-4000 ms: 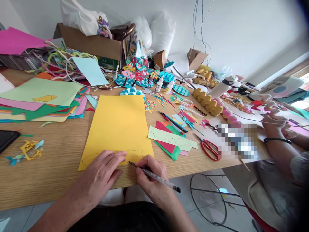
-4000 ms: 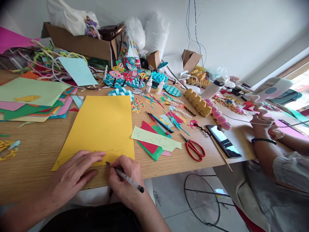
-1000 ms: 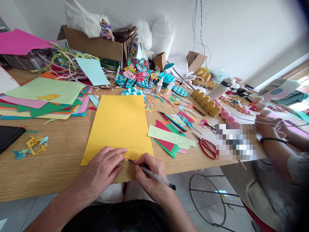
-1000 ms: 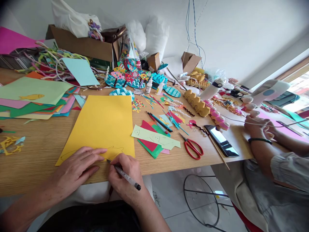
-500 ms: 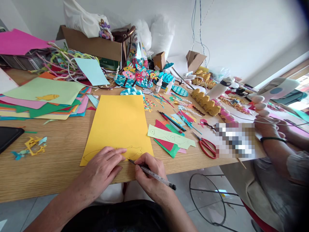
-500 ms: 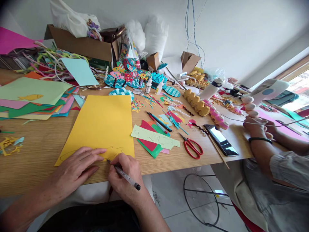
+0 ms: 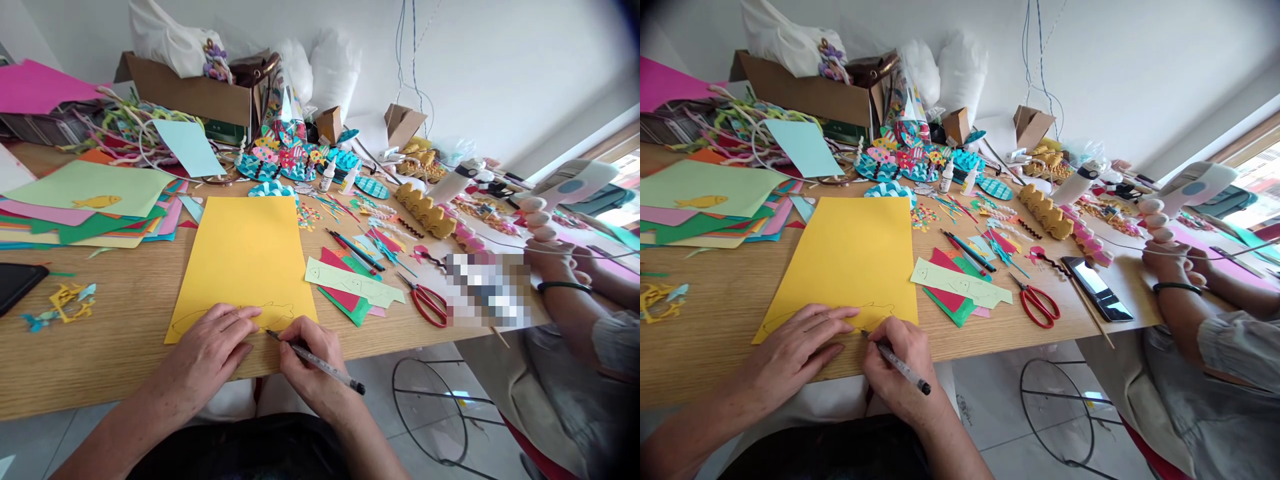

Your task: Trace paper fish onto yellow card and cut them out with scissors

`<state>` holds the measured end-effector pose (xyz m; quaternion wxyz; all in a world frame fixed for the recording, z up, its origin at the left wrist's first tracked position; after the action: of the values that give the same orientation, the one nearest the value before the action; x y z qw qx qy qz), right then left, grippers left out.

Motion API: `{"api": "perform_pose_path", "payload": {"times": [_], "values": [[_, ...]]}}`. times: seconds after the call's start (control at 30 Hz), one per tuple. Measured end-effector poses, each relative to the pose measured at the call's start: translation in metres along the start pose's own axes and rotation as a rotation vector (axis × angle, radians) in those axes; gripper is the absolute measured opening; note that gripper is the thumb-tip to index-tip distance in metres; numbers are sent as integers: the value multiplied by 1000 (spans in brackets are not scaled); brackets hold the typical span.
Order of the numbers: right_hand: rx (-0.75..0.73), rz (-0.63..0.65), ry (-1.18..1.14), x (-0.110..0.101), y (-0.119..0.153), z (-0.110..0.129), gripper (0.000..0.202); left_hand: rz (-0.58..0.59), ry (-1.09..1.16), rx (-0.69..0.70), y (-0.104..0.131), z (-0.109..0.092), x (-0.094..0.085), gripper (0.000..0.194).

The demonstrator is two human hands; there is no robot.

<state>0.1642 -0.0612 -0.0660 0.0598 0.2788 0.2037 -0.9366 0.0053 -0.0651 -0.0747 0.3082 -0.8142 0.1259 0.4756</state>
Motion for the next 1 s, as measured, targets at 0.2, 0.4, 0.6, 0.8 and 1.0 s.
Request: {"api": "perform_pose_path", "payload": {"times": [0.2,0.4,0.6,0.8,1.0], "values": [[37,5,3,-1,0,-1,9,13,4,-26,0,1,1,18],[16,3,16,1,1,0,10,13,13,-29,0,1,0,18],[6,-8,10,-1,0,0,10,12,-1,-11,-1,0,-1,17],[38,-13,6,-1,2,-1,9,17,-5,-8,0,0,0,16],[33,-7,23,2,3,-2,10,18,8,-10,0,1,0,17]]}}
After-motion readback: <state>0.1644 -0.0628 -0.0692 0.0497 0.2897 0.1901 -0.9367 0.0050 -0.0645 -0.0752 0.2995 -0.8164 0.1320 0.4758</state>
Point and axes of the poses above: each hand's wrist, its own y-axis away from the middle knuckle, its own x-axis out of the palm, z = x × y, the point moved 4 cm from there along -y, towards the middle knuckle
